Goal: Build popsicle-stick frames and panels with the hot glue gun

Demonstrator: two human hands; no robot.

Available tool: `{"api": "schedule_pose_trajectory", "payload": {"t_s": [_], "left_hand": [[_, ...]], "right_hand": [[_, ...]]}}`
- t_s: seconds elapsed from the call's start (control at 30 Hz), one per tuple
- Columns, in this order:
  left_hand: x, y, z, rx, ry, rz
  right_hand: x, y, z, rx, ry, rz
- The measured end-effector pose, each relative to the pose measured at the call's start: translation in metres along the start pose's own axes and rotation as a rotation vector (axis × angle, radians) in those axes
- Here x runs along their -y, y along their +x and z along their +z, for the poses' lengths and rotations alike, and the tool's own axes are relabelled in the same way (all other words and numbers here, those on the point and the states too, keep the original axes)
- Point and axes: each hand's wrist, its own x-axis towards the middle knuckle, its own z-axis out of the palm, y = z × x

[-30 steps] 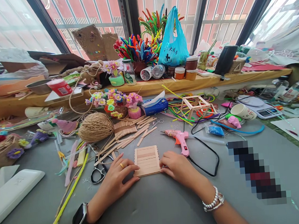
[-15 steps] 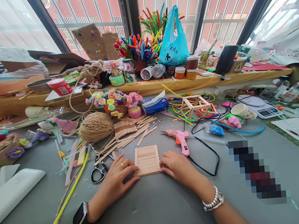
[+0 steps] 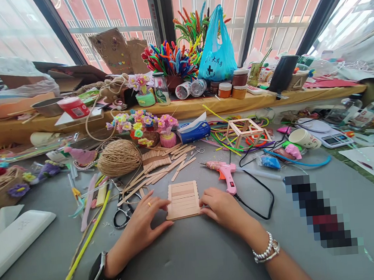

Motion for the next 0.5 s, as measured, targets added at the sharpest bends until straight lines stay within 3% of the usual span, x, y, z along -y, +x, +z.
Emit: {"api": "schedule_pose_trajectory", "payload": {"t_s": [0.17, 0.23, 0.33, 0.5], "left_hand": [[-0.005, -0.010, 0.005, -0.268, -0.366, -0.191], [-0.009, -0.018, 0.008, -0.299, -0.423, -0.221], [-0.012, -0.031, 0.012, -0.228, -0.268, -0.178], [-0.012, -0.041, 0.015, -0.193, -0.014, -0.103]], "right_hand": [[0.003, 0.000, -0.001, -0.263, 0.137, 0.036], [0.006, -0.001, -0.001, -0.357, 0.157, 0.064], [0.013, 0.000, 0.001, -0.392, 0.112, 0.039], [0.025, -0.006, 0.009, -0.303, -0.020, -0.121]]}}
